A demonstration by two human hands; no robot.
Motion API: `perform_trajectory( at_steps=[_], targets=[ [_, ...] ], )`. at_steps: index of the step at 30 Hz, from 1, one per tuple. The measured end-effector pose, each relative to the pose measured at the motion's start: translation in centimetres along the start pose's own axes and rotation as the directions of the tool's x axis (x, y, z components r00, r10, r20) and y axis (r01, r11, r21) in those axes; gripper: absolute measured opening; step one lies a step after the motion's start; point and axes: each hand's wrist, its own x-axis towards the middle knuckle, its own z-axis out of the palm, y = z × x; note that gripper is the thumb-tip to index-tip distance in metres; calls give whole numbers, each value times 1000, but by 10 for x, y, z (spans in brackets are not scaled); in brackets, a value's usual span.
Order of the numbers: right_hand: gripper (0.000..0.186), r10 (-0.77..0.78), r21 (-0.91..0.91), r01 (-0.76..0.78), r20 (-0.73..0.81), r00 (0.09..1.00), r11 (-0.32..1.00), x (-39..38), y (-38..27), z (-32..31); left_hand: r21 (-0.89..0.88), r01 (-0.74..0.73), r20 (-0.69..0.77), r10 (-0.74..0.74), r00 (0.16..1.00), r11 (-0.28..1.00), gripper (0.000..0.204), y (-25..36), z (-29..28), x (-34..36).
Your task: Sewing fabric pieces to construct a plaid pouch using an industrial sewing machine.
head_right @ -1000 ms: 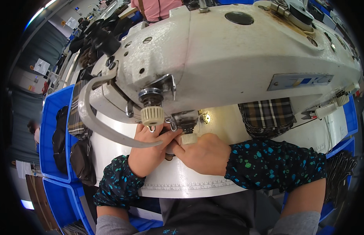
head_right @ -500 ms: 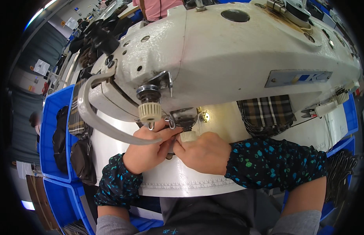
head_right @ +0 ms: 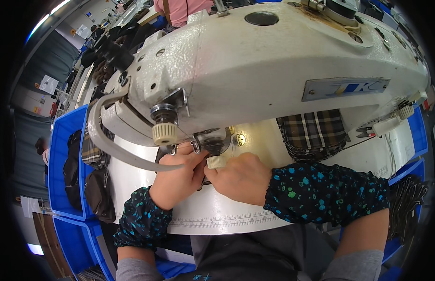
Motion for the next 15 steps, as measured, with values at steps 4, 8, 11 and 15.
perform_trajectory(
  at_steps=[4,8,11,15],
  targets=[
    [20,-5,38,7,-55,998,999,1,2,4,-55,-1,-59,-3,998,998,21,-3,2,1],
    [21,-106,68,106,-2,994,992,2,2,-9,-94,6,-44,-10,999,996,18,-10,1,0],
    [20,-106,65,107,-7,994,992,4,-1,-10,-7,-25,-32,25,999,1000,19,-6,-6,-3],
    [15,-116,36,117,-23,993,992,6,0,-7,66,-71,-41,74,996,995,20,-3,-4,-2]
  ],
)
